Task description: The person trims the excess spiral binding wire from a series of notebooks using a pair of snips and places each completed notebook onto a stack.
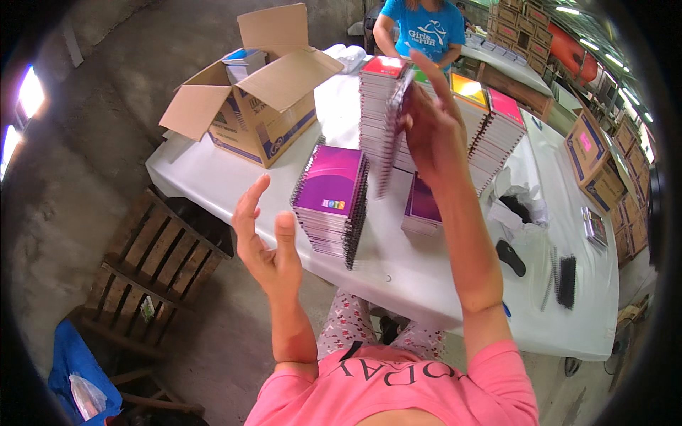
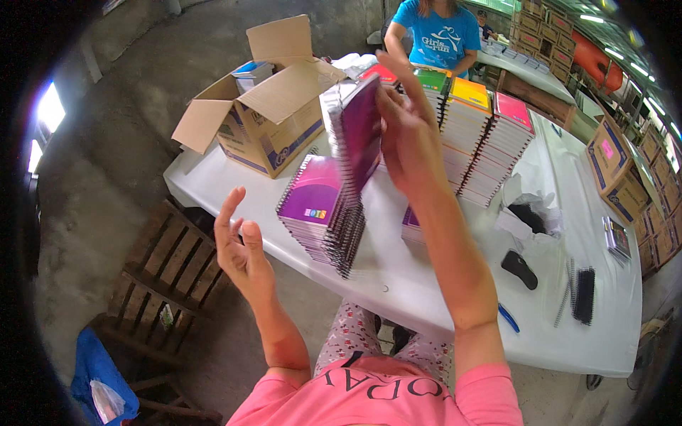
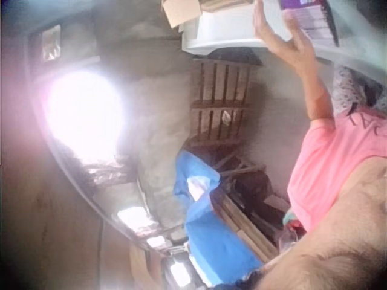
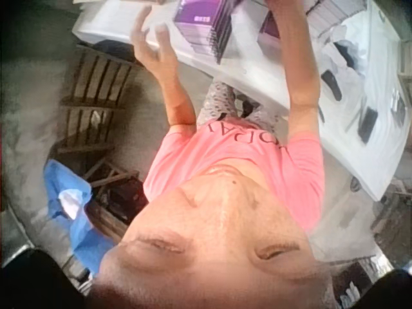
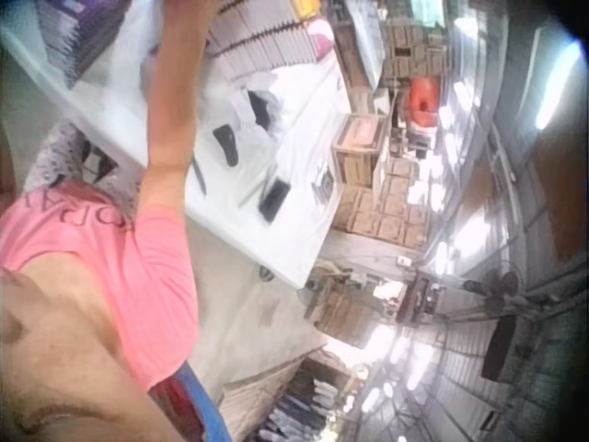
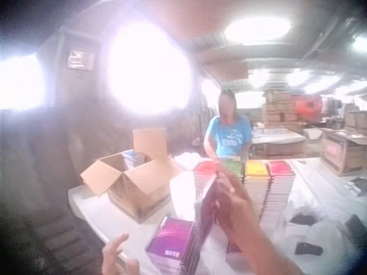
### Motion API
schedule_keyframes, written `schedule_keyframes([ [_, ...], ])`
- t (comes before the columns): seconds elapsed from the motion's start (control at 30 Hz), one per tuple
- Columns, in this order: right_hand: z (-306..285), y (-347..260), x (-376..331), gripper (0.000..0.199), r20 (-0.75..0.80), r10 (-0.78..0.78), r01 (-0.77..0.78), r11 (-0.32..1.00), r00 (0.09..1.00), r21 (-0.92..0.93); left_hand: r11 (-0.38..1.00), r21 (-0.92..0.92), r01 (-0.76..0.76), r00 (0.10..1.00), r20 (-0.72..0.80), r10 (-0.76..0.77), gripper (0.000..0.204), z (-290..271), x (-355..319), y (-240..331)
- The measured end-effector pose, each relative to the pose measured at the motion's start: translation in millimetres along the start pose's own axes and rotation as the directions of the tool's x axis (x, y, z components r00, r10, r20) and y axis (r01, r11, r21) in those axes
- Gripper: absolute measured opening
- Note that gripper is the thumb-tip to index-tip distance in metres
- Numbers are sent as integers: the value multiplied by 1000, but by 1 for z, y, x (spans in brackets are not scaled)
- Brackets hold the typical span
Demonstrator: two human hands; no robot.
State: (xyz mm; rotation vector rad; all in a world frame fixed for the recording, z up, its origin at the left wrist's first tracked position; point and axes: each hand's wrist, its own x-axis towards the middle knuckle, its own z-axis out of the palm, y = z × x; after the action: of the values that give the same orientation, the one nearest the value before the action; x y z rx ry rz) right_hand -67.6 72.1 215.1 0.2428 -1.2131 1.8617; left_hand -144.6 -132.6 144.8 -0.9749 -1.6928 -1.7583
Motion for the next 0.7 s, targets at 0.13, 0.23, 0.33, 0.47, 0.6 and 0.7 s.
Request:
schedule_keyframes([
  [0.13, 6, 27, 47, 40, 644, -88, 585, 527, 760, -617, 893, -283, 351, 936, 114, -332, 53, 15, -14, -32],
  [0.23, 37, 54, 29, 49, 710, 358, 502, 520, 606, -691, 863, -290, 413, 908, 206, -366, 53, 16, -22, -45],
  [0.33, 29, 75, 12, 55, 764, 199, 652, 417, 614, -633, 829, -330, 451, 887, 270, -374, 53, 22, -25, -48],
  [0.47, -23, 68, 16, 39, 399, -72, 372, 537, 914, -757, 813, -375, 446, 875, 373, -308, 55, 29, -30, -56],
  [0.6, -43, 97, -7, 36, 11, 208, -107, 548, 978, -830, 837, -371, 402, 900, 326, -288, 52, 36, -37, -72],
  [0.7, -36, 105, -18, 42, -99, 183, -189, 586, 978, -788, 865, -384, 324, 940, 236, -247, 50, 46, -38, -69],
])
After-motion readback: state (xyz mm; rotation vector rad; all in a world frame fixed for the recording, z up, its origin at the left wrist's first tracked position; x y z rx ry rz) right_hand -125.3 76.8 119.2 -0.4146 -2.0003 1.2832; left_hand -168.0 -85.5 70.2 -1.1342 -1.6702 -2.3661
